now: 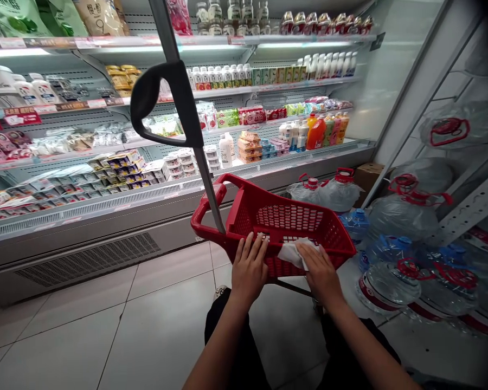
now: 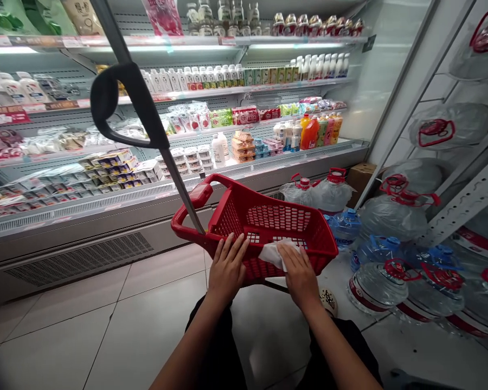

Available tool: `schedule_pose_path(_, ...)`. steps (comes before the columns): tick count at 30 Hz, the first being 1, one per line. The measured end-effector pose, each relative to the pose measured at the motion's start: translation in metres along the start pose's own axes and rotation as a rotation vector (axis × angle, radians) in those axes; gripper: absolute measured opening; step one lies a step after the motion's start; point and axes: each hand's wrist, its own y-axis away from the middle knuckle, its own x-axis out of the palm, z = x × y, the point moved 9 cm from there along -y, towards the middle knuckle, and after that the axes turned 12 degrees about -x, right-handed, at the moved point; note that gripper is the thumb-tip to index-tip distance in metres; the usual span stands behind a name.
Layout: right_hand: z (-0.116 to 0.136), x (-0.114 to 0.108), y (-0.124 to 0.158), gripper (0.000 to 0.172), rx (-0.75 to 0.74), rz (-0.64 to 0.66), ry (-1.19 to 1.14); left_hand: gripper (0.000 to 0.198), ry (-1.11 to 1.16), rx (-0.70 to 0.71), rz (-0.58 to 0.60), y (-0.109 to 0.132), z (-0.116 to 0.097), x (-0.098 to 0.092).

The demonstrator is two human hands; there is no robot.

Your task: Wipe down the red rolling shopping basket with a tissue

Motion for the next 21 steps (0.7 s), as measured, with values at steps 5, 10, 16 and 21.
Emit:
schedule_pose_path(5,-0.047,-0.008,0.033,0.071,0.079,-0.006,0.040,0.067,0.043,-0.007,0.009,-0.005,0.004,0.001)
schedule_pose_path(10,-0.041,-0.012,0.029,0.062,0.106,-0.061,0.055,0.065,0.088,-0.023,0.034,-0.016,0.004,0.006)
schedule_pose_path(16,0.026,0.017,-0.031,0.068,-0.015,-0.051,0.019,0.062,0.092,-0.001,0.073,-0.024,-0.009,0.026)
schedule_pose_path(21,0.047,0.024,-0.060,0.067,-0.081,-0.036,0.024,0.069,0.023,-0.005,0.062,-0.023,-0.011,0.036)
